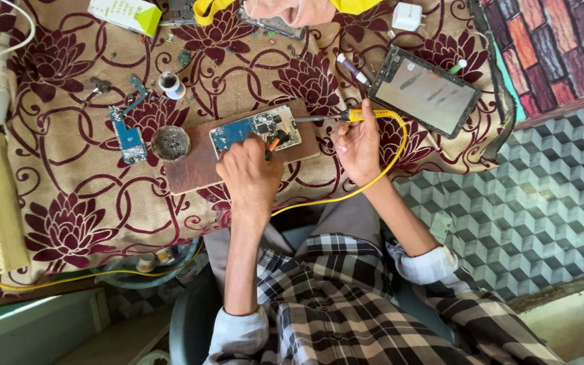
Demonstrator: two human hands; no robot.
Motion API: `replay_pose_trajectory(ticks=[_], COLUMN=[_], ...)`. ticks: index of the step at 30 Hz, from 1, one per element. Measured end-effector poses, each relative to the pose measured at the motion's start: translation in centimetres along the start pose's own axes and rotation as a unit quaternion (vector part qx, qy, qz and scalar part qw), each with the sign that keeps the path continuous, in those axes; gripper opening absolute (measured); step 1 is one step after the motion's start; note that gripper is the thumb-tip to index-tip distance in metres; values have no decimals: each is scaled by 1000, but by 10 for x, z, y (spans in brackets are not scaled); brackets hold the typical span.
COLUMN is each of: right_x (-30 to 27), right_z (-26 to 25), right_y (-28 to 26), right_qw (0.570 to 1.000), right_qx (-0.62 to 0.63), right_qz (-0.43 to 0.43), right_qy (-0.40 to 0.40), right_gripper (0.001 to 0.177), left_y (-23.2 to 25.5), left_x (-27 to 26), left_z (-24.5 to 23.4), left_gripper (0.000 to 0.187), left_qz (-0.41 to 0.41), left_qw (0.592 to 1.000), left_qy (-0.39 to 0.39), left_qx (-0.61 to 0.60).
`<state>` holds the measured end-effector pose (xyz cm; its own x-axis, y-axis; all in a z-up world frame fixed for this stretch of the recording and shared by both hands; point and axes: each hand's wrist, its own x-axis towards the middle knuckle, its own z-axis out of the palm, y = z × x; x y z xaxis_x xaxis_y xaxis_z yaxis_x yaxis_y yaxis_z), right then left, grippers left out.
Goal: The person uses a soldering iron and a small tool to work on a circuit board placed on a wooden board. They repeatedly apply heat and manipulate components on the board while seated at a cluttered workbench.
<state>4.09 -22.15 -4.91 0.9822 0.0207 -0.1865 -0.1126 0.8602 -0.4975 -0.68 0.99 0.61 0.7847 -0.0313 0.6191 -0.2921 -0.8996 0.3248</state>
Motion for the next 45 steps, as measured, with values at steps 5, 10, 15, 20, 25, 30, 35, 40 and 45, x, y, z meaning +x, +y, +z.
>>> replay_pose_trajectory(ticks=[5,10,15,20,25,30,35,40,45], right_x=[3,1,-4,-6,-6,-8,-6,-14,-12], right_z=[-5,-1,8,15,19,17,18,14,15], right_y=[0,2,1,1,3,11,24,30,29], right_qw=[999,999,999,999,997,988,968,952,943], right_qx=[-16,-16,-22,-35,-54,-93,-167,-196,-224], right_qz=[-5,-19,-24,-39,-60,-117,-177,-235,-244], right_qy=[-32,-44,-12,-4,-17,34,66,-12,-39], right_gripper=[45,42,34,32,35,31,36,32,30], left_y=[-14,-25,-23,-19,-25,-37,-53,-59,-57], left_x=[8,21,30,43,41,28,21,18,13], left_z=[-13,5,0,-41,-67,-45,-11,5,8], left_gripper=[22,31,31,30,35,36,38,22,13], left_qz=[-38,-32,9,-99,-289,-173,-91,-81,12], left_qw=[997,997,996,972,825,777,843,875,901], left_qy=[-13,3,-16,-141,-163,52,21,-87,-41], left_qx=[-70,-70,-85,-161,-457,-603,-529,-469,-432])
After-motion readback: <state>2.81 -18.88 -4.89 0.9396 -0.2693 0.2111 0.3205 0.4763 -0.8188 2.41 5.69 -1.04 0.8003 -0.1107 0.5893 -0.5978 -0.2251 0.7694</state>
